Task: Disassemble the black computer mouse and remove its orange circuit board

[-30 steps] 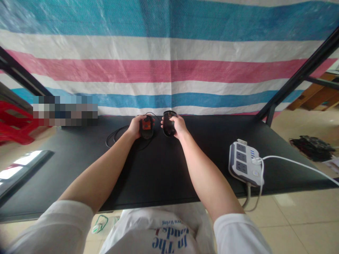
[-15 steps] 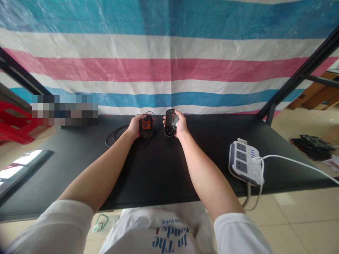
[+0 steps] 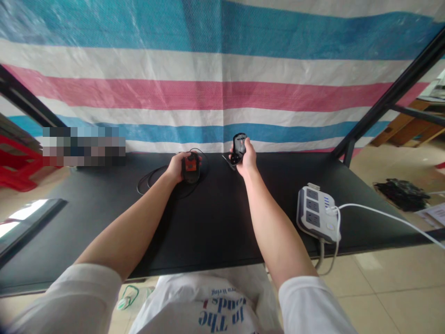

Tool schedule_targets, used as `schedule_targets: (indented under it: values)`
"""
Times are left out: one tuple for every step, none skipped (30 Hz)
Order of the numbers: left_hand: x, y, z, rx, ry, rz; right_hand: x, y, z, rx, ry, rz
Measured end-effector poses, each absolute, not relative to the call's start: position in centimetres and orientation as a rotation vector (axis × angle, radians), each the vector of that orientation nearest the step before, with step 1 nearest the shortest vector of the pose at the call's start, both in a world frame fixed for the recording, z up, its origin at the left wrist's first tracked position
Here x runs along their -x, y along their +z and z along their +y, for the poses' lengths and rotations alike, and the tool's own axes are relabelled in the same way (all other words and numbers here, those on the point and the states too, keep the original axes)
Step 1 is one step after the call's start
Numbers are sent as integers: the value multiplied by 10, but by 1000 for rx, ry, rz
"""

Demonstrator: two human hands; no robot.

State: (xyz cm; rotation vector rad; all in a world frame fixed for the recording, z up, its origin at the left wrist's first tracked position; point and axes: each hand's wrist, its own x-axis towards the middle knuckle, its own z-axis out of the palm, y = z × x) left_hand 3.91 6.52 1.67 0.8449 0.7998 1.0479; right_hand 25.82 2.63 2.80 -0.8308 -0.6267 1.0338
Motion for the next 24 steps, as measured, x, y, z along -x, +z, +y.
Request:
schedule_targets:
  values:
    - [-39,16,66,-847,1048,794,-265,25,28,883,889,-651]
    - [-39,15,66,-846,1053,788,-271,21,29,952,736,-682]
    - [-39,14,67,-843,1058,782,-277,18,29,1031,593,-722]
    - [-39,13,68,-838,1064,779,-283,14,29,1112,460,-776]
    - [-39,12,68,-832,1068,779,-288,10,29,1191,324,-832]
    - [-39,12,68,-828,1070,782,-292,6,28,1267,185,-886]
    - [-39,12,68,-827,1070,786,-295,3,28,1346,72,-941]
    - [-39,12,68,-829,1069,791,-297,1,27,1426,-12,-988]
    - [-39,13,67,-832,1068,797,-298,-2,26,1501,-72,-1028]
    - [-39,14,67,-836,1068,803,-298,-3,26,1566,-110,-1067]
    - [-39,15,65,-840,1067,808,-297,-5,26,1623,-131,-1100]
    - [-39,16,64,-842,1065,813,-297,-5,26,1671,-140,-1128]
    - [-40,18,63,-843,1064,816,-295,-6,25,1711,-142,-1152]
    - [-40,19,62,-842,1063,818,-294,-6,25,1747,-139,-1171]
    - [-40,19,62,-839,1064,819,-293,-6,25,1782,-129,-1184]
    - [-40,19,62,-836,1066,819,-292,-7,24,1817,-113,-1196]
    - [-40,19,62,-832,1070,819,-291,-7,23,1853,-90,-1209]
    - [-40,18,63,-829,1074,819,-290,-8,23,1886,-64,-1226]
    - [-40,17,64,-826,1076,818,-289,-8,22,1914,-43,-1241]
    - [-40,16,65,-824,1077,816,-289,-9,22,1931,-36,-1252]
    - [-40,15,66,-824,1077,814,-288,-8,22,1933,-53,-1257]
    - [-40,14,66,-824,1077,811,-287,-8,22,1915,-93,-1256]
    - [-40,14,66,-824,1078,809,-285,-7,23,1880,-153,-1253]
    - [-40,15,66,-824,1080,808,-283,-5,23,1829,-222,-1254]
